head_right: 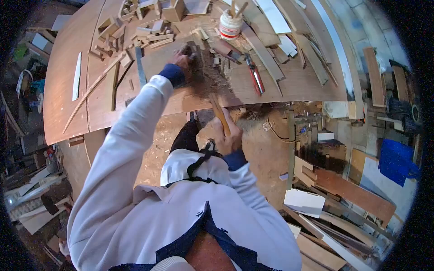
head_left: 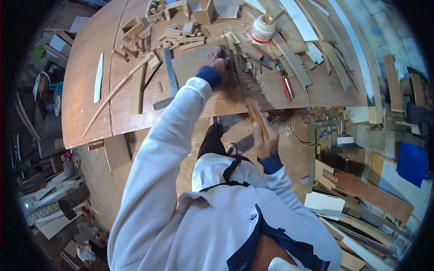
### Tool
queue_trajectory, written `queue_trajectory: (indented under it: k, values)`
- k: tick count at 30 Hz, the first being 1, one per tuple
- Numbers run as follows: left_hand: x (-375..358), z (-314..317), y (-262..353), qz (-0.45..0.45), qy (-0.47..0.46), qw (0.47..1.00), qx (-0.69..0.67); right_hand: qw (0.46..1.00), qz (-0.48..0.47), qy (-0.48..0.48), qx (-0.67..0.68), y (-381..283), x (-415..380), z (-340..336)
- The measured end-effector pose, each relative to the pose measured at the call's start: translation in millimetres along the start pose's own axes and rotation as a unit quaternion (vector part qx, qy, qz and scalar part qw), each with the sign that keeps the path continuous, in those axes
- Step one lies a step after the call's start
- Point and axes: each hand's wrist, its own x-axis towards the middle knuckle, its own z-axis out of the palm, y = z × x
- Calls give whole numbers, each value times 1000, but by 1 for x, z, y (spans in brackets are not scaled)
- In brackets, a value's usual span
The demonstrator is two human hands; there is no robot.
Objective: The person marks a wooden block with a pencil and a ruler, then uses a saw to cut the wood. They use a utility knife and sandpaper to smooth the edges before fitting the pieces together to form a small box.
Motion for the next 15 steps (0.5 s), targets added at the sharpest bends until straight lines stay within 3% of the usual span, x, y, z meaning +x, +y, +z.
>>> queue_trajectory:
  k: [4,7,10,11,13,15]
  values:
    - [5,2,-3,29,-14,999,4,999,-3,33,18,12,-25,-4]
    - [6,13,-11,43,35,996,66,998,26,34,38,11,-15,2]
    - [6,11,-13,32,60,998,13,998,50,26,21,14,-7,4]
    - [6,9,-12,36,58,998,13,998,52,30,21,16,-6,4]
    - [1,-11,-1,28,-14,998,56,997,-43,60,20,20,-9,3]
    - [-3,-22,7,8,-18,999,34,998,2,49,27,22,-37,-11]
